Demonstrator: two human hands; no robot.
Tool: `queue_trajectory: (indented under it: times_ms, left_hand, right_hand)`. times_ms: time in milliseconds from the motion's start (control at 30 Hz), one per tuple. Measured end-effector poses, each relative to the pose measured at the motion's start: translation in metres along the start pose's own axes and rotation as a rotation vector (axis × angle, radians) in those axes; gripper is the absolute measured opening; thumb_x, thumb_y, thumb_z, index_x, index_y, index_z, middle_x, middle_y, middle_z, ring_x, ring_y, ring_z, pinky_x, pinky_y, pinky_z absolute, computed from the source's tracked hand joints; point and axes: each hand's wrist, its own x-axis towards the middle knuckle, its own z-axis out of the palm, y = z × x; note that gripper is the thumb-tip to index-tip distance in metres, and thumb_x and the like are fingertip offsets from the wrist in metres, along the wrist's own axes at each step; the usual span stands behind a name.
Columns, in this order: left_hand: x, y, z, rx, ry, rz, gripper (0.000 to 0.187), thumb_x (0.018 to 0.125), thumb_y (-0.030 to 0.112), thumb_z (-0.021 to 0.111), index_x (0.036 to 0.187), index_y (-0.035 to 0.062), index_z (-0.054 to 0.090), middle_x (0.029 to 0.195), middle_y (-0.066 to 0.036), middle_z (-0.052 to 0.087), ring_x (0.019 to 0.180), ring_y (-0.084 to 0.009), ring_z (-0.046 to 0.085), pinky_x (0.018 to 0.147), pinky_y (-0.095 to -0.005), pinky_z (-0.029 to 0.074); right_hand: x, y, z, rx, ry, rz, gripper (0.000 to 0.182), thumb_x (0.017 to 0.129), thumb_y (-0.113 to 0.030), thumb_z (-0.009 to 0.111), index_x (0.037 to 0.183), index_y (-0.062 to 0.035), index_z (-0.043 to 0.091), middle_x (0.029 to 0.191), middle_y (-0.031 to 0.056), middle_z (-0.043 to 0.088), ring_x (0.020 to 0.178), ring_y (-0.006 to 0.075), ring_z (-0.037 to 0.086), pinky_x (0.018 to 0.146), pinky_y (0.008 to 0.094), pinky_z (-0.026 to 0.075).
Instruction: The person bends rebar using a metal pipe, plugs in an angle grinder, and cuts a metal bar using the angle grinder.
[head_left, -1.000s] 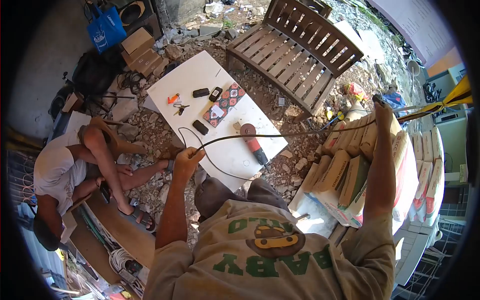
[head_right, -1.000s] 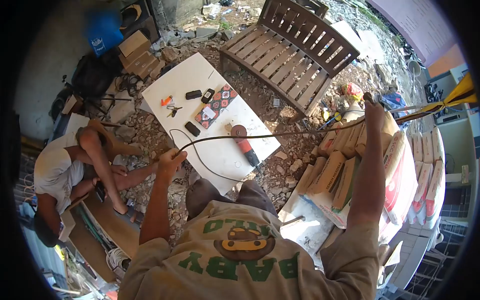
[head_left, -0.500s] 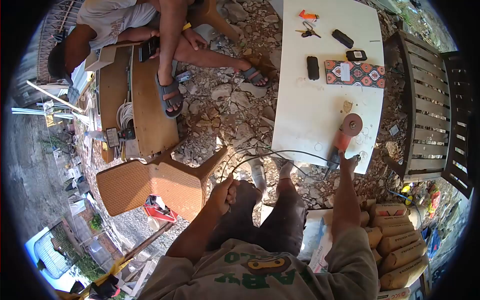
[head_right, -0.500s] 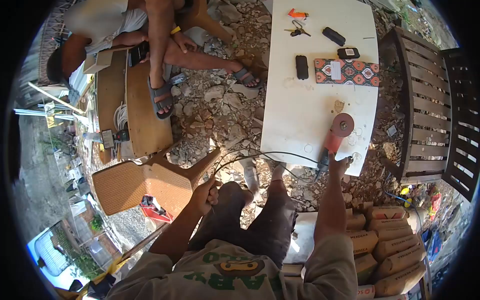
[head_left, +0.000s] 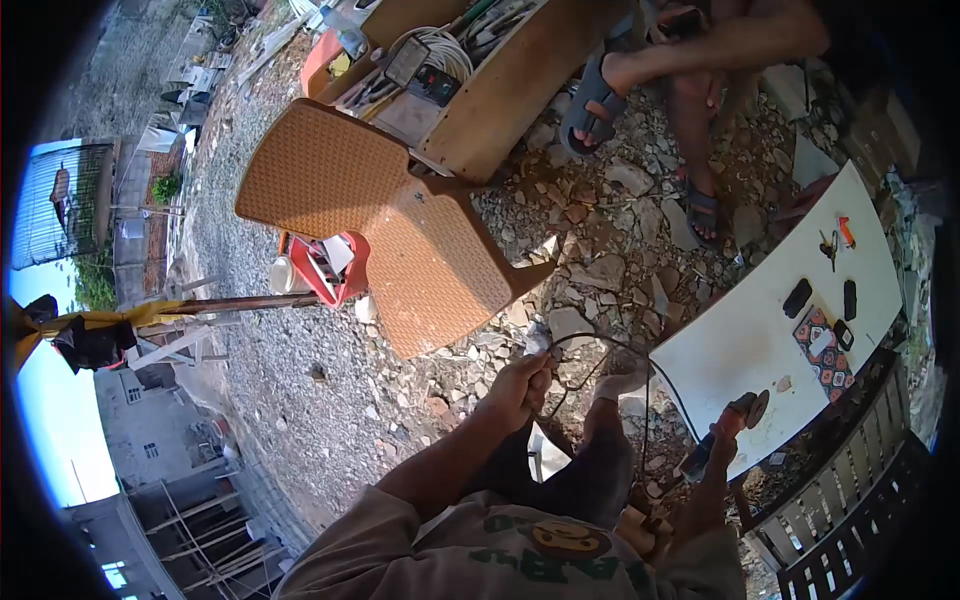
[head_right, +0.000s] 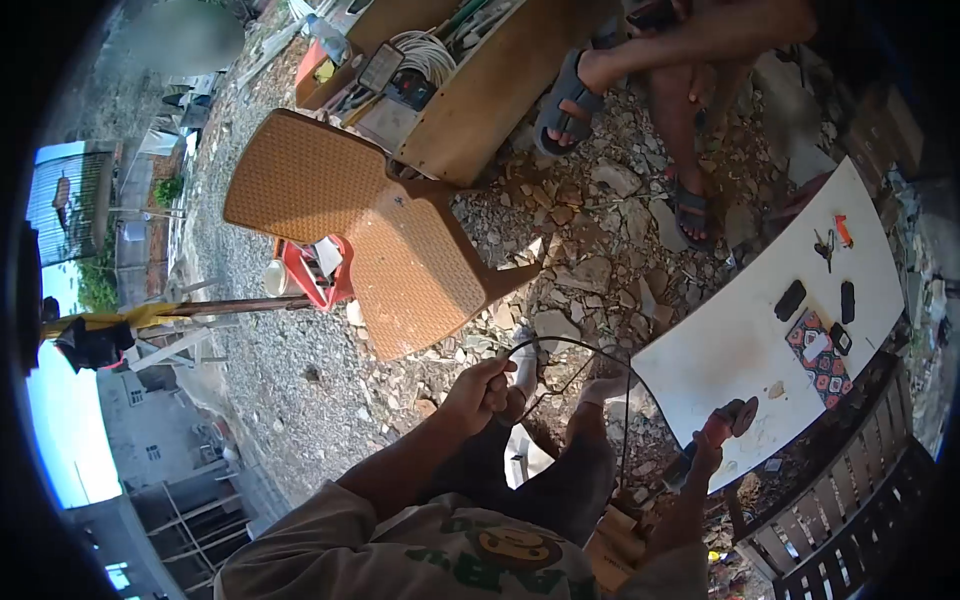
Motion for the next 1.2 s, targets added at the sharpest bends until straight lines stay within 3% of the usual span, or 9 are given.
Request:
queue_trajectory:
  times_ms: [200, 233, 333, 433, 533, 833, 933, 1067, 1200]
  left_hand:
    - [-0.065, 0.083, -0.052, -0.564, -0.065, 0.175, 0.024, 0.098, 0.031, 0.045, 0.096, 0.0088, 0.055, 0.055, 0.007, 0.033, 0.042, -0.0044, 0.025, 0.039, -0.0208, 0.023]
    - [-0.082, 0.099, -0.063, -0.615, -0.172, 0.277, 0.026, 0.099, 0.031, 0.044, 0.097, 0.0087, 0.056, 0.053, 0.007, 0.032, 0.041, -0.0041, 0.023, 0.038, -0.0204, 0.023]
    - [-0.127, 0.145, -0.104, -0.862, -0.511, 0.458, 0.032, 0.100, 0.030, 0.037, 0.102, 0.0053, 0.056, 0.053, 0.005, 0.033, 0.039, -0.0051, 0.023, 0.036, -0.0210, 0.023]
    - [-0.166, 0.179, -0.138, -0.986, -0.750, 0.706, 0.040, 0.102, 0.034, 0.030, 0.108, 0.0037, 0.056, 0.055, 0.003, 0.034, 0.040, -0.0068, 0.024, 0.038, -0.0230, 0.025]
    - [-0.205, 0.202, -0.161, -1.108, -0.793, 0.934, 0.040, 0.101, 0.035, 0.032, 0.106, 0.0034, 0.056, 0.054, 0.002, 0.036, 0.040, -0.0072, 0.025, 0.039, -0.0235, 0.025]
    - [-0.279, 0.214, -0.184, -1.056, -1.027, 1.623, 0.037, 0.098, 0.038, 0.043, 0.079, 0.0104, 0.058, 0.048, 0.005, 0.032, 0.035, -0.0022, 0.022, 0.034, -0.0203, 0.014]
    - [-0.216, 0.218, -0.216, -1.096, -0.808, 1.625, 0.037, 0.096, 0.037, 0.049, 0.074, 0.0087, 0.056, 0.049, 0.005, 0.026, 0.039, -0.0048, 0.023, 0.037, -0.0227, 0.019]
    - [-0.030, 0.174, -0.258, -1.342, 0.344, 1.017, 0.026, 0.097, 0.034, 0.049, 0.088, 0.0095, 0.052, 0.056, 0.005, 0.034, 0.047, -0.0079, 0.034, 0.047, -0.0226, 0.033]
    - [0.076, 0.101, -0.264, -1.095, 0.692, 0.703, 0.027, 0.097, 0.028, 0.048, 0.111, 0.0068, 0.058, 0.070, 0.000, 0.054, 0.063, -0.0116, 0.055, 0.057, -0.0247, 0.045]
  right_hand:
    - [-0.141, -0.089, 0.035, 0.107, -0.688, -0.176, 0.044, 0.065, -0.025, 0.073, 0.099, -0.0002, 0.062, 0.080, 0.0062, 0.064, 0.069, 0.0193, 0.062, 0.064, 0.0320, 0.050]
    - [-0.182, -0.128, 0.041, 0.088, -0.785, -0.113, 0.047, 0.064, -0.018, 0.076, 0.106, -0.0015, 0.060, 0.088, 0.0047, 0.065, 0.078, 0.0159, 0.064, 0.074, 0.0289, 0.050]
    - [-0.215, -0.161, 0.096, 0.222, -1.050, -0.326, 0.051, 0.068, -0.020, 0.074, 0.112, -0.0025, 0.057, 0.093, 0.0055, 0.064, 0.078, 0.0163, 0.063, 0.072, 0.0283, 0.050]
    - [-0.315, -0.252, 0.138, 0.305, -1.370, -0.106, 0.050, 0.070, -0.021, 0.073, 0.113, -0.0025, 0.056, 0.094, 0.0054, 0.063, 0.079, 0.0157, 0.063, 0.073, 0.0278, 0.050]
    - [-0.398, -0.316, 0.160, 0.242, -1.505, -0.038, 0.050, 0.071, -0.023, 0.071, 0.114, -0.0025, 0.055, 0.095, 0.0053, 0.063, 0.080, 0.0151, 0.062, 0.074, 0.0273, 0.049]
    - [-0.496, -0.429, 0.230, -0.067, -1.628, -0.617, 0.050, 0.071, -0.027, 0.072, 0.112, -0.0022, 0.056, 0.097, 0.0058, 0.061, 0.084, 0.0142, 0.059, 0.076, 0.0286, 0.047]
    - [-0.502, -0.447, 0.263, -0.297, -1.294, -1.017, 0.056, 0.066, -0.030, 0.075, 0.110, -0.0018, 0.056, 0.096, 0.0078, 0.062, 0.084, 0.0177, 0.060, 0.076, 0.0306, 0.047]
    - [-0.457, -0.426, 0.336, -0.556, -0.996, -1.068, 0.056, 0.058, -0.034, 0.076, 0.100, -0.0015, 0.057, 0.092, 0.0145, 0.063, 0.083, 0.0250, 0.062, 0.075, 0.0356, 0.048]
    - [-0.407, -0.400, 0.387, -0.654, -0.730, -1.183, 0.055, 0.057, -0.034, 0.078, 0.095, -0.0012, 0.057, 0.089, 0.0174, 0.063, 0.081, 0.0306, 0.063, 0.073, 0.0391, 0.049]
